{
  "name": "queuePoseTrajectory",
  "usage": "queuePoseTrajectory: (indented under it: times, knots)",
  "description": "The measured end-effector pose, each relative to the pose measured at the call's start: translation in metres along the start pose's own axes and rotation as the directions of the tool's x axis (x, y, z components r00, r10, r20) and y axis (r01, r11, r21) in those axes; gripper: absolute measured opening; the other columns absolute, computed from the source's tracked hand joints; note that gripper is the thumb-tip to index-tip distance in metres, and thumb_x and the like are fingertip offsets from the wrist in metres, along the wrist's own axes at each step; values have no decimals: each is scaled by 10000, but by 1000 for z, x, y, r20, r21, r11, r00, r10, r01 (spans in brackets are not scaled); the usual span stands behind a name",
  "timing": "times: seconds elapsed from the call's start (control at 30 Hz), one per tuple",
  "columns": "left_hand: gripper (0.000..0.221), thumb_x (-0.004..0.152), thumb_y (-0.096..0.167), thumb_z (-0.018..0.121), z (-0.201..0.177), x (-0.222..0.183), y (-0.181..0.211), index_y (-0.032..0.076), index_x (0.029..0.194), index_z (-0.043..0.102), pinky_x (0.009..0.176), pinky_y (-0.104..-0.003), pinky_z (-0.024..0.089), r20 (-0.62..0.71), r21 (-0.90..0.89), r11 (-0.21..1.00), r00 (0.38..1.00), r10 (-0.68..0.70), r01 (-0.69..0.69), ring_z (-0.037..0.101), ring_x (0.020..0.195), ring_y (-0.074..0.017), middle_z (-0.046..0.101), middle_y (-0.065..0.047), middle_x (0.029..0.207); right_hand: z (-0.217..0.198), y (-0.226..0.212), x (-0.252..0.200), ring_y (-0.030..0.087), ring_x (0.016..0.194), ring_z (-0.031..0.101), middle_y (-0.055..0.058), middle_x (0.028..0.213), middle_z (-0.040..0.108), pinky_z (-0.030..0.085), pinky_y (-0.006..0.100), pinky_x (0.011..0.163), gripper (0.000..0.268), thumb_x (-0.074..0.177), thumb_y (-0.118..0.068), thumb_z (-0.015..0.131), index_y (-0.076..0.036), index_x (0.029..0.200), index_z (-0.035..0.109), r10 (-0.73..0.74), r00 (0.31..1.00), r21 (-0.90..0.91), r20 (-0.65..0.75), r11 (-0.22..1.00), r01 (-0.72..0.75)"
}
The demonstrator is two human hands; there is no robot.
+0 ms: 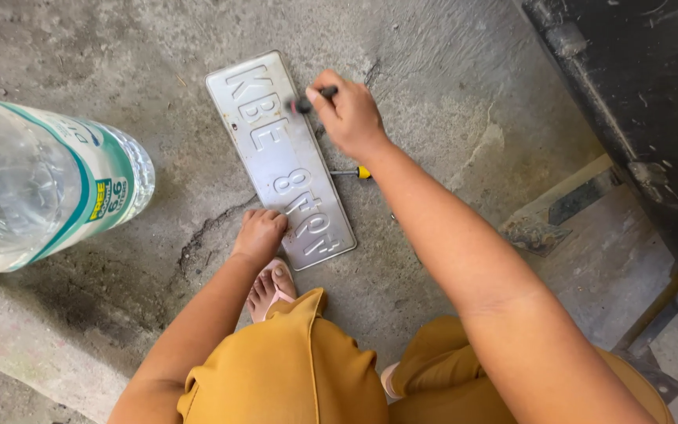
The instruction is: Removing, cleaning, and reinstalling a vehicle license plate using a wrench and brush
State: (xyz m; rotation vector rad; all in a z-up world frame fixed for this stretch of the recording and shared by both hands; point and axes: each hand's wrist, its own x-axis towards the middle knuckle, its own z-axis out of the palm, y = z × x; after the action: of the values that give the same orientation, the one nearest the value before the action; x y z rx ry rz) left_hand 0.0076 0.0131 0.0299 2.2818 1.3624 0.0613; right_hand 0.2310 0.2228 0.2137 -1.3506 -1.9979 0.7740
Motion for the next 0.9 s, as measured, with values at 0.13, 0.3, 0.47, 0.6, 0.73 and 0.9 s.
queuePoseTrajectory:
  times: [0.13,0.3,0.47,0.6,0.73,0.9]
  knots:
    - [120,752,78,636,-6,0,5,144,846,603,890,-447,419,15,-10,1000,1000,-11,11,622,857,-330,660,-67,873,-6,-5,-5,239,591,542,10,648,542,383,415,557,258,1043,-310,547,-144,849,512,21,998,-38,-63,999,-23]
    - [174,855,375,702,37,-1,-11,276,775,583,835,-351,471,-232,128,992,972,43,-13,655,825,-179,610,49,766,2,9,-24,404,832,678,111,807,671,520,492,773,135,1071,-299,561,-175,1051,608,-112,990,-23,-83,994,110]
    - [176,861,392,690,41,-2,-16,278,783,581,847,-352,472,-217,109,994,975,33,-10,648,837,-170,602,53,773,-5,16,-36,374,760,676,84,695,628,490,460,727,212,1057,-363,577,-189,937,572,-87,996,-93,-20,992,85]
    - [173,824,400,711,47,-2,-18,290,790,582,853,-351,469,-191,96,995,981,21,-3,643,851,-165,600,61,786,-13,5,-40,399,793,676,120,749,654,508,476,720,131,1068,-278,584,-166,1013,621,-144,983,-19,-118,990,142]
    - [177,839,398,703,46,-4,-18,286,784,579,840,-347,470,-198,97,995,980,18,1,645,837,-164,602,59,781,-7,12,-60,295,971,701,29,998,741,509,411,865,148,1051,-266,621,-204,1175,672,-155,978,-28,-143,988,152]
    - [189,824,403,709,41,-2,-16,283,762,576,831,-363,472,-235,142,990,970,56,-23,647,825,-176,614,54,771,-23,7,-88,285,803,669,54,777,666,477,399,812,134,1013,-308,633,-174,1000,638,-242,969,-72,46,967,245]
